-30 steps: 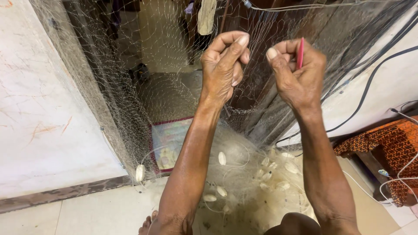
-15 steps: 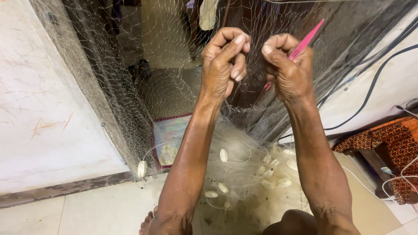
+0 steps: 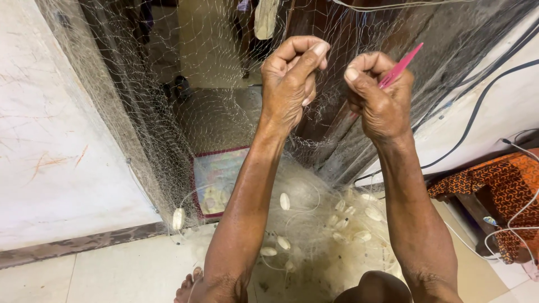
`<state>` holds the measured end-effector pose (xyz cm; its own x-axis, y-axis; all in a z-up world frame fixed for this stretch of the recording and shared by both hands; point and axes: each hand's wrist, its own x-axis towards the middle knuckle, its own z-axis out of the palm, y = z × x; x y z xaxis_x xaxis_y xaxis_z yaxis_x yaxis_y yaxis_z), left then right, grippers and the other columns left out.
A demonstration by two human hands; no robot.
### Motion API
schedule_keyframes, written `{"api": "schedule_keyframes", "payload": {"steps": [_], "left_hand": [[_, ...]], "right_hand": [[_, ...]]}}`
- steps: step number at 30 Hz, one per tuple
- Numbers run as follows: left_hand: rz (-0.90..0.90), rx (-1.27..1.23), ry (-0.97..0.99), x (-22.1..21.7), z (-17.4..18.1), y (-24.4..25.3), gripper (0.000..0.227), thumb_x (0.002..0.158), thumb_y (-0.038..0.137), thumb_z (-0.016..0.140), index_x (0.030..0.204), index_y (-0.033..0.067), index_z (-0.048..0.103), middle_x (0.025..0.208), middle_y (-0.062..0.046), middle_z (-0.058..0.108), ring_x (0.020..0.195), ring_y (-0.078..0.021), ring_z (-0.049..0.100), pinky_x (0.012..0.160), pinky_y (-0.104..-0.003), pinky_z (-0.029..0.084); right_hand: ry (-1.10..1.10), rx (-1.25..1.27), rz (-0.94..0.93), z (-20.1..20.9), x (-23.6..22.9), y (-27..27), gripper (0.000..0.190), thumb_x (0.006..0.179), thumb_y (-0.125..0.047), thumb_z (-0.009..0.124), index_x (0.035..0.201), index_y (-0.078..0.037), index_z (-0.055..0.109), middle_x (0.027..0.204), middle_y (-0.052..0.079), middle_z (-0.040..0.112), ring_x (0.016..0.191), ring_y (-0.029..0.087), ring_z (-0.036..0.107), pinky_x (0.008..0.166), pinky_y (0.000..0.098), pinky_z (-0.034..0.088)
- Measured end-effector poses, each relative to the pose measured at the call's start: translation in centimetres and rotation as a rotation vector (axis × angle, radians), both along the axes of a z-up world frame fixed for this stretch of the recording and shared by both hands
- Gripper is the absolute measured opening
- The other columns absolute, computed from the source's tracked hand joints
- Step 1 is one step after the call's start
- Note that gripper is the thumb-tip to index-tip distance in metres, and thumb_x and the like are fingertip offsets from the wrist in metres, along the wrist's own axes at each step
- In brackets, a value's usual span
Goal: Repairing a fine-mesh fishing net using a netting needle
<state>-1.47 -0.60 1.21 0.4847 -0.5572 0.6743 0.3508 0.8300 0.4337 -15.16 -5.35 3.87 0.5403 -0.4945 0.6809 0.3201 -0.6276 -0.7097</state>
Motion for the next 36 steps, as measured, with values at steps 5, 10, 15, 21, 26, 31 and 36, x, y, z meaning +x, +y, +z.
{"api": "schedule_keyframes", "payload": {"steps": [5, 10, 15, 21, 26, 31, 36], "left_hand": [[-0.088, -0.085, 0.005, 1.0, -0.9, -0.4, 0.01, 0.091, 0.013, 0.067, 0.095, 0.0032, 0.066, 0.082, -0.005, 0.064, 0.042, -0.0034, 0.039, 0.033, -0.018, 0.032], [-0.132, -0.096, 0.022, 1.6, -1.1, -0.4, 0.007, 0.093, 0.008, 0.063, 0.096, 0.0016, 0.065, 0.086, -0.007, 0.063, 0.044, -0.0049, 0.041, 0.035, -0.02, 0.039], [-0.132, -0.111, 0.059, 1.9, -0.9, -0.1, 0.008, 0.092, 0.01, 0.063, 0.092, 0.002, 0.064, 0.086, -0.008, 0.062, 0.044, -0.006, 0.041, 0.037, -0.022, 0.042], [-0.188, -0.194, 0.074, 2.7, -1.5, -0.7, 0.007, 0.096, 0.006, 0.058, 0.096, 0.0002, 0.063, 0.096, -0.011, 0.059, 0.048, -0.0077, 0.044, 0.042, -0.024, 0.046], [-0.197, -0.187, 0.088, 2.7, -1.4, -0.6, 0.009, 0.095, 0.008, 0.059, 0.095, -0.0004, 0.063, 0.099, -0.012, 0.06, 0.048, -0.0089, 0.044, 0.044, -0.026, 0.047], [-0.239, -0.216, 0.102, 2.6, -1.3, -0.4, 0.008, 0.095, 0.007, 0.058, 0.092, 0.0005, 0.062, 0.102, -0.013, 0.058, 0.049, -0.0101, 0.043, 0.047, -0.027, 0.047], [-0.319, -0.312, 0.075, 2.7, -1.5, -0.6, 0.008, 0.096, 0.003, 0.055, 0.095, -0.0013, 0.062, 0.099, -0.015, 0.052, 0.051, -0.0108, 0.044, 0.053, -0.03, 0.052]], "right_hand": [[-0.027, 0.025, -0.051, -0.2, -0.5, -0.7, 0.009, 0.094, -0.013, 0.062, 0.086, -0.011, 0.057, 0.065, -0.005, 0.046, 0.046, 0.004, 0.036, 0.038, 0.0188, 0.032], [-0.021, 0.046, -0.067, -0.2, -0.6, -1.0, 0.009, 0.094, -0.012, 0.062, 0.086, -0.011, 0.057, 0.063, -0.005, 0.045, 0.044, 0.003, 0.035, 0.038, 0.0189, 0.032], [-0.018, 0.05, -0.073, -0.3, -0.4, -1.0, 0.01, 0.093, -0.014, 0.062, 0.086, -0.01, 0.056, 0.062, -0.005, 0.044, 0.044, 0.003, 0.034, 0.038, 0.0189, 0.03], [-0.021, 0.052, -0.09, -0.5, -0.3, -1.4, 0.01, 0.093, -0.012, 0.062, 0.086, -0.01, 0.056, 0.063, -0.004, 0.045, 0.045, 0.004, 0.035, 0.038, 0.0186, 0.032], [-0.024, 0.065, -0.07, -0.7, -0.3, -1.9, 0.01, 0.092, -0.011, 0.061, 0.085, -0.009, 0.055, 0.062, -0.003, 0.043, 0.044, 0.005, 0.034, 0.038, 0.0192, 0.03], [-0.032, 0.077, -0.075, -0.8, -0.3, -2.3, 0.01, 0.091, -0.011, 0.062, 0.085, -0.009, 0.055, 0.06, -0.003, 0.042, 0.043, 0.004, 0.033, 0.037, 0.0193, 0.029], [-0.037, 0.093, -0.081, -0.9, -0.2, -2.8, 0.01, 0.091, -0.01, 0.061, 0.083, -0.009, 0.054, 0.059, -0.003, 0.041, 0.043, 0.005, 0.032, 0.037, 0.0192, 0.028]]}}
